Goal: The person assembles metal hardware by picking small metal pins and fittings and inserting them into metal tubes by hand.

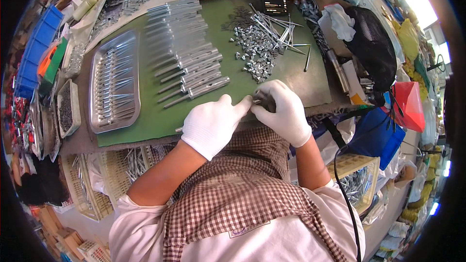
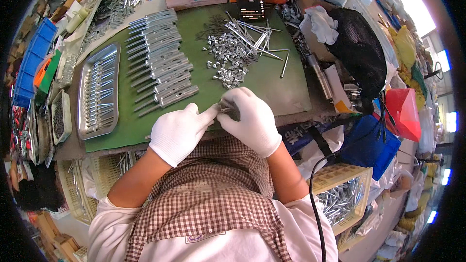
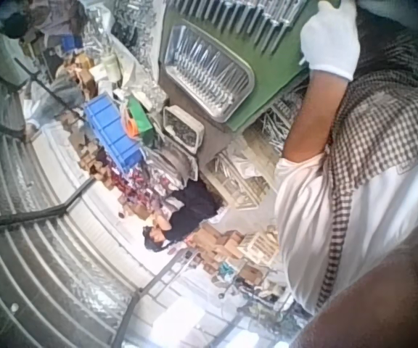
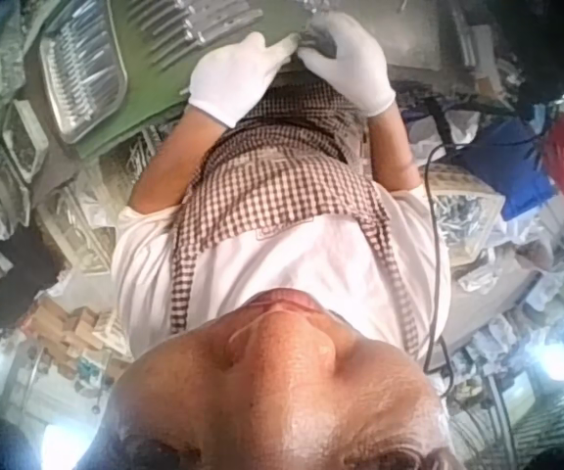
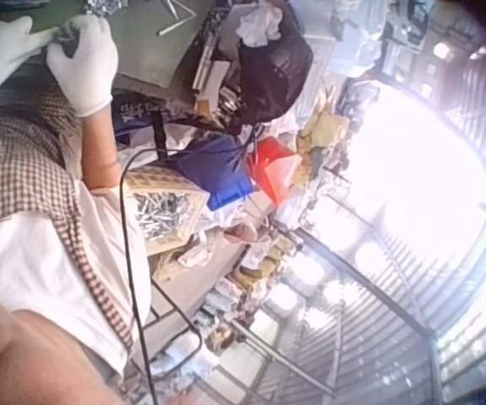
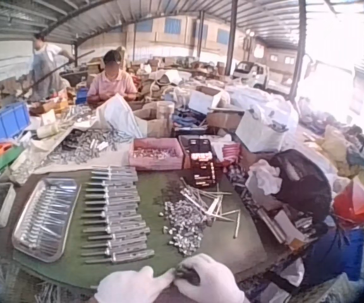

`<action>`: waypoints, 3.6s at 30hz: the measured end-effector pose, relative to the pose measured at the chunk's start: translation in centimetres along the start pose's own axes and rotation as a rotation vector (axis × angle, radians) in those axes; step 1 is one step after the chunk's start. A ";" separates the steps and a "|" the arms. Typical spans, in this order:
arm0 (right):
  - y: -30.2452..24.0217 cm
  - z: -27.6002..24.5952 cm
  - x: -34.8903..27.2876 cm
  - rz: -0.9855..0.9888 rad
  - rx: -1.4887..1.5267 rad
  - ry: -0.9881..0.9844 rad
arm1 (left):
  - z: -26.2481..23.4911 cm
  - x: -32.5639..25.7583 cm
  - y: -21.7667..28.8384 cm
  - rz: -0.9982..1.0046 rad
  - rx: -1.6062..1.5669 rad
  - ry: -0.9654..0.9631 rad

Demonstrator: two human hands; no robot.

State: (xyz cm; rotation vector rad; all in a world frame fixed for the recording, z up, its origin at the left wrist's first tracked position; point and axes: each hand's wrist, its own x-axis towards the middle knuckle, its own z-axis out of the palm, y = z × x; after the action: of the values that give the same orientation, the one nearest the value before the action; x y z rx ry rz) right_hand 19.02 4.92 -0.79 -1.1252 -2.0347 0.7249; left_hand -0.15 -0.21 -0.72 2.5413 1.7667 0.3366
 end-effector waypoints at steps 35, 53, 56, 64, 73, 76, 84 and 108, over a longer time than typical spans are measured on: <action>2.2 2.8 0.7 0.101 1.540 0.218 | -4.2 -11.3 -1.9 -0.436 -0.006 0.184; -0.2 8.1 5.0 0.023 -0.103 0.090 | 0.0 0.1 -7.3 -0.054 0.095 0.263; -0.6 8.7 5.6 0.049 -0.149 0.060 | -0.3 0.4 -8.7 0.031 0.124 0.163; -0.8 9.5 4.9 -0.022 -0.085 0.159 | -1.2 -0.4 -7.6 0.086 0.069 0.226; -1.9 3.4 1.7 0.333 0.661 0.114 | 0.2 0.0 -5.4 -0.053 0.005 0.283; -1.1 2.1 0.6 0.367 0.647 0.101 | 0.4 0.1 -5.5 -0.045 -0.069 0.327; -0.9 1.8 -0.7 0.255 0.392 -0.023 | -0.3 -0.9 -5.8 -0.047 -0.333 0.301; -0.8 0.4 -0.1 0.493 0.496 -0.169 | -4.1 0.7 -2.0 0.198 -0.012 0.085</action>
State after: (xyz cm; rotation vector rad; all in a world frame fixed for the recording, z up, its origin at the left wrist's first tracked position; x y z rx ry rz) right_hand 18.35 4.37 -0.51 -1.2971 -1.5691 1.5175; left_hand -2.55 0.77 3.12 2.7386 1.5339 0.4653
